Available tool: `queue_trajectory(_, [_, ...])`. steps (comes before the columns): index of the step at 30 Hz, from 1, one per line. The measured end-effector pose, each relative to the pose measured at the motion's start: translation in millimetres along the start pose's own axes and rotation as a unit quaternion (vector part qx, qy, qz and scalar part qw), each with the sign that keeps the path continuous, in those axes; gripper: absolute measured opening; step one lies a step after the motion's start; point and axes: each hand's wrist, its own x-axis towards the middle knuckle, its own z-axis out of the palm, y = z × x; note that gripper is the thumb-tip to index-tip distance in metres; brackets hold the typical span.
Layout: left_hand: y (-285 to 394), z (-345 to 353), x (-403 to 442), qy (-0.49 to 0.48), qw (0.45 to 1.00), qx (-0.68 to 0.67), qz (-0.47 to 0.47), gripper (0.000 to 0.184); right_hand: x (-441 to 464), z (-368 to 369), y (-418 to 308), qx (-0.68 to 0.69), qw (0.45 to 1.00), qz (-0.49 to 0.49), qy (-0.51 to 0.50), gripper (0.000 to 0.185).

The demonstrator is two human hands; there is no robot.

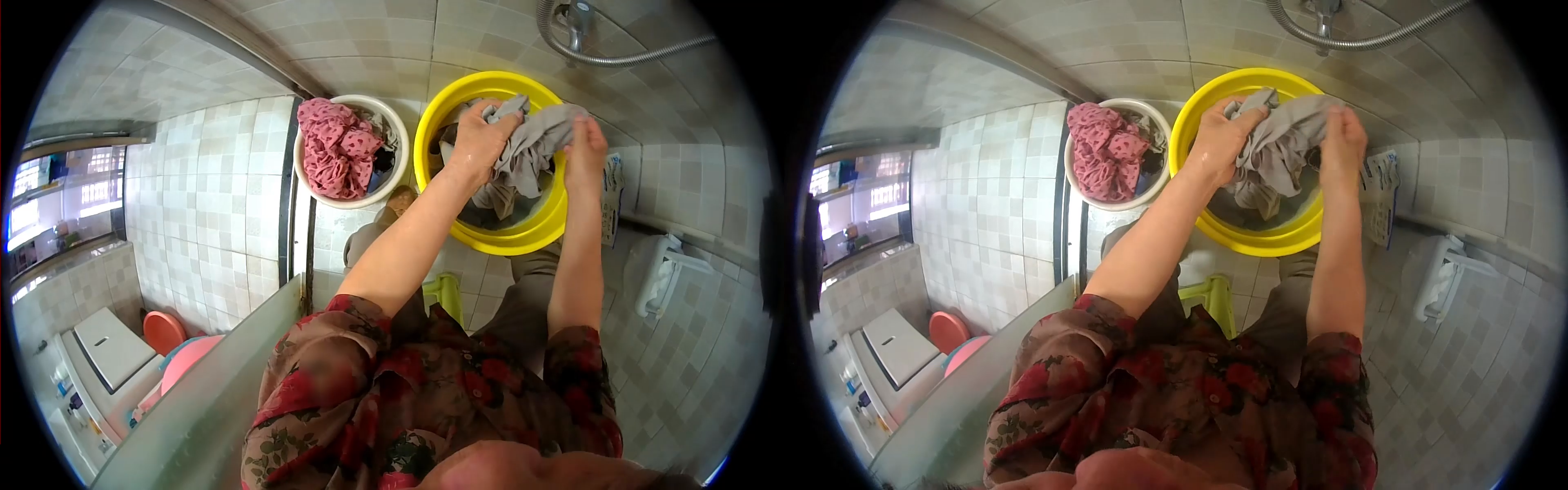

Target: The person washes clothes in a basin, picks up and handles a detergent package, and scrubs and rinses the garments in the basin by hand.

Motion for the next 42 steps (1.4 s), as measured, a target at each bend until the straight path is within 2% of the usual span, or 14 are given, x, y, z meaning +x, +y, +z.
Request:
queue_trajectory(2, [-2.1, -2.0, 3.9, 0.026, 0.999, -0.045, -0.002, 0.012, -2.8, 0.2, -4.1, 0.283, 0.959, -0.033, -0.003, 0.025])
queue_trajectory(7, [-7.4, -21.7, 13.4, 0.104, 0.994, -0.008, 0.028, 0.025, -94.8, 56.8, -45.2, -0.015, 0.909, -0.403, -0.103, 0.009])
queue_trajectory(10, [-73.7, -45.7, 33.1, 0.088, 0.978, 0.187, 0.018, 0.026, -59.5, 65.6, -8.8, -0.133, 0.911, -0.390, 0.027, 0.009])
queue_trajectory(11, [-46.9, -5.3, 3.3, 0.129, 0.985, -0.053, -0.103, 0.026, -34.1, 60.0, -12.1, -0.158, 0.938, -0.301, 0.068, 0.021])
queue_trajectory(12, [-32.4, 13.0, -20.4, 0.122, 0.983, -0.006, -0.134, 0.027, -4.2, 54.0, 6.8, -0.140, 0.966, -0.184, 0.117, 0.029])
queue_trajectory(15, [-50.3, -4.6, -4.2, 0.085, 0.989, 0.009, -0.121, 0.026, -25.1, 52.7, -2.5, -0.056, 0.975, -0.202, 0.076, 0.027])
queue_trajectory(16, [-58.3, -28.8, 19.4, 0.077, 0.938, 0.337, 0.034, 0.025, -49.4, 63.1, -7.3, -0.026, 0.965, -0.253, 0.063, 0.027])
queue_trajectory(17, [-60.3, -42.2, 35.0, 0.059, 0.760, 0.619, 0.188, 0.023, -69.7, 69.4, -16.2, -0.041, 0.928, -0.369, 0.041, 0.024])
queue_trajectory(18, [-57.7, -43.5, 36.9, 0.057, 0.761, 0.619, 0.187, 0.023, -89.7, 71.2, -45.6, -0.027, 0.910, -0.414, 0.002, 0.022])
queue_trajectory(22, [-33.8, -17.2, -2.8, 0.028, 0.878, 0.472, 0.074, 0.020, -47.5, 63.0, -24.6, -0.110, 0.943, -0.305, 0.068, 0.030])
queue_trajectory(23, [-34.0, -4.0, -6.6, 0.033, 0.977, 0.206, -0.041, 0.021, -33.2, 53.8, -22.8, -0.103, 0.964, -0.233, 0.072, 0.032])
queue_trajectory(24, [-32.8, 1.9, -7.4, 0.034, 0.985, -0.076, -0.152, 0.022, -24.2, 48.2, -22.9, -0.092, 0.980, -0.158, 0.075, 0.035])
queue_trajectory(32, [-8.9, 7.3, -0.5, 0.052, 0.993, -0.077, -0.072, 0.022, -23.4, 29.4, -11.6, -0.053, 0.979, -0.179, -0.087, 0.038])
queue_trajectory(42, [1.7, 0.9, 4.7, 0.112, 0.989, -0.096, -0.004, 0.012, -3.5, 0.7, 2.5, -0.024, 0.986, -0.125, 0.104, 0.024])
